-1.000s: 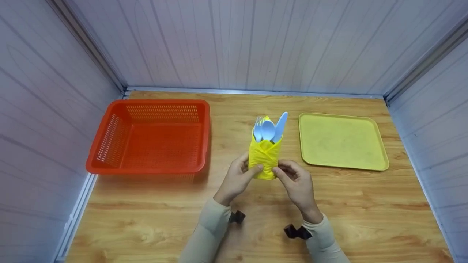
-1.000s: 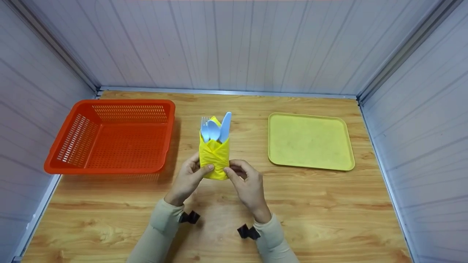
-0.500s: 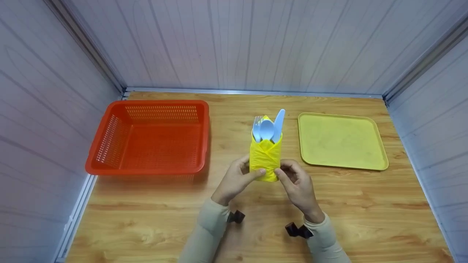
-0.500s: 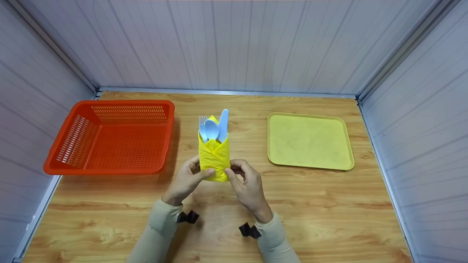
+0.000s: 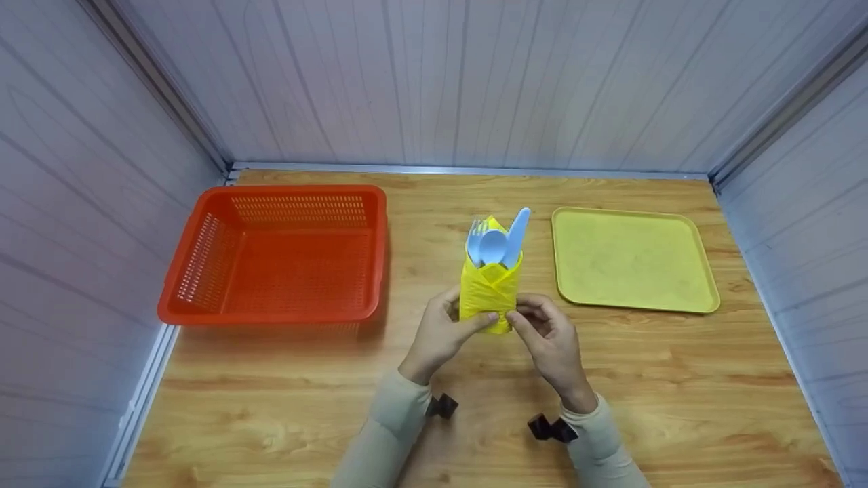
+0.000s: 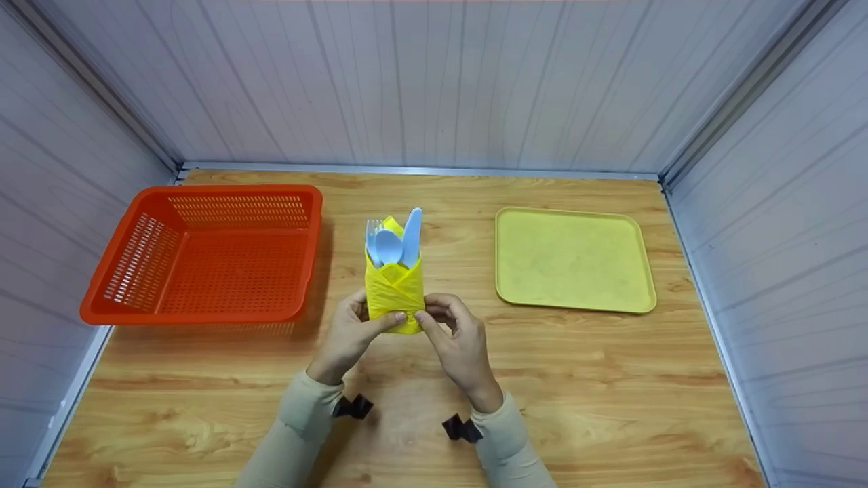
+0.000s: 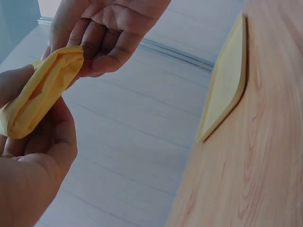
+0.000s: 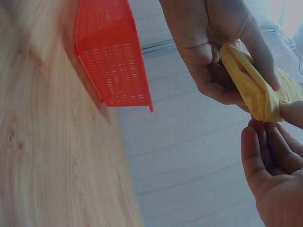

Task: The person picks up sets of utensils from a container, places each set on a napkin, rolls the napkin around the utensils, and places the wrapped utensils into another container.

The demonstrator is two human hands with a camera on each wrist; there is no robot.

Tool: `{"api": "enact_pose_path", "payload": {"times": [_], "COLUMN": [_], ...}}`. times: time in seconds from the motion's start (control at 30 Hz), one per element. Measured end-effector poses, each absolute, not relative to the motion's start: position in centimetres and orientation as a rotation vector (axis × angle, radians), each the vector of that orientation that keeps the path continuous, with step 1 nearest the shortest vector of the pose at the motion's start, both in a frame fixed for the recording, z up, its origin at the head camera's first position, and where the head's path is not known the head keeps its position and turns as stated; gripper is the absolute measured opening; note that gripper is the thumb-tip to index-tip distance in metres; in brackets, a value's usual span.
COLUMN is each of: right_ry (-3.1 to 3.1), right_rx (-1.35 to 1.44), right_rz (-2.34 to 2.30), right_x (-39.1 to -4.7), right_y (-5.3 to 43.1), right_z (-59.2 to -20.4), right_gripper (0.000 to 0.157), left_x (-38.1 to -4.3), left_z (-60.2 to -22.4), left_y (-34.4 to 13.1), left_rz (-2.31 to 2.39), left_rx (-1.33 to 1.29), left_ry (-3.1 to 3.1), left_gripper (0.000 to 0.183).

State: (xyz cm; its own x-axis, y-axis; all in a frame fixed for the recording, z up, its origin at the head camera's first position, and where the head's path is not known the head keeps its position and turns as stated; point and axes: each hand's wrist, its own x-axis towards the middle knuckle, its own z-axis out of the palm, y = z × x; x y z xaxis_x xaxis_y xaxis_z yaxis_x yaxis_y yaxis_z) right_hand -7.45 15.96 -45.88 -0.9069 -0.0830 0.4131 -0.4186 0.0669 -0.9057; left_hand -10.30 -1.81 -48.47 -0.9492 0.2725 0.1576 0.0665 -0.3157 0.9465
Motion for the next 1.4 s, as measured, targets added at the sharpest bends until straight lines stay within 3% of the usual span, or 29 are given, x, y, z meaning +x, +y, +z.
{"api": "enact_pose_path", "payload": {"times": [0.33,0.57,0.93,1.23,1.4], "right_ry": [-2.105,-2.102,-2.141,-2.145,-2.075], "right_rx": [0.367,0.361,0.34,0.234,0.339], "right_rz": [1.401,1.363,1.549,2.009,2.128], "right_x": [-7.7,-7.8,-7.6,-8.7,-8.9], "right_y": [14.9,14.4,14.5,16.5,16.9], "right_z": [-46.4,-46.1,-45.7,-47.8,-48.0], "right_gripper": [0.018,0.016,0.023,0.019,0.017], "left_x": [-9.8,-9.6,-10.3,-11.1,-11.3], "left_z": [-49.2,-49.6,-49.4,-49.1,-49.1], "left_y": [-0.3,1.0,0.7,-0.7,-0.9], "left_rz": [2.516,2.607,2.616,2.446,2.437], "left_rx": [0.315,0.248,0.311,0.358,0.408], "left_ry": [1.9,1.946,1.824,1.807,1.767], "left_gripper": [0.037,0.038,0.04,0.039,0.038]}}
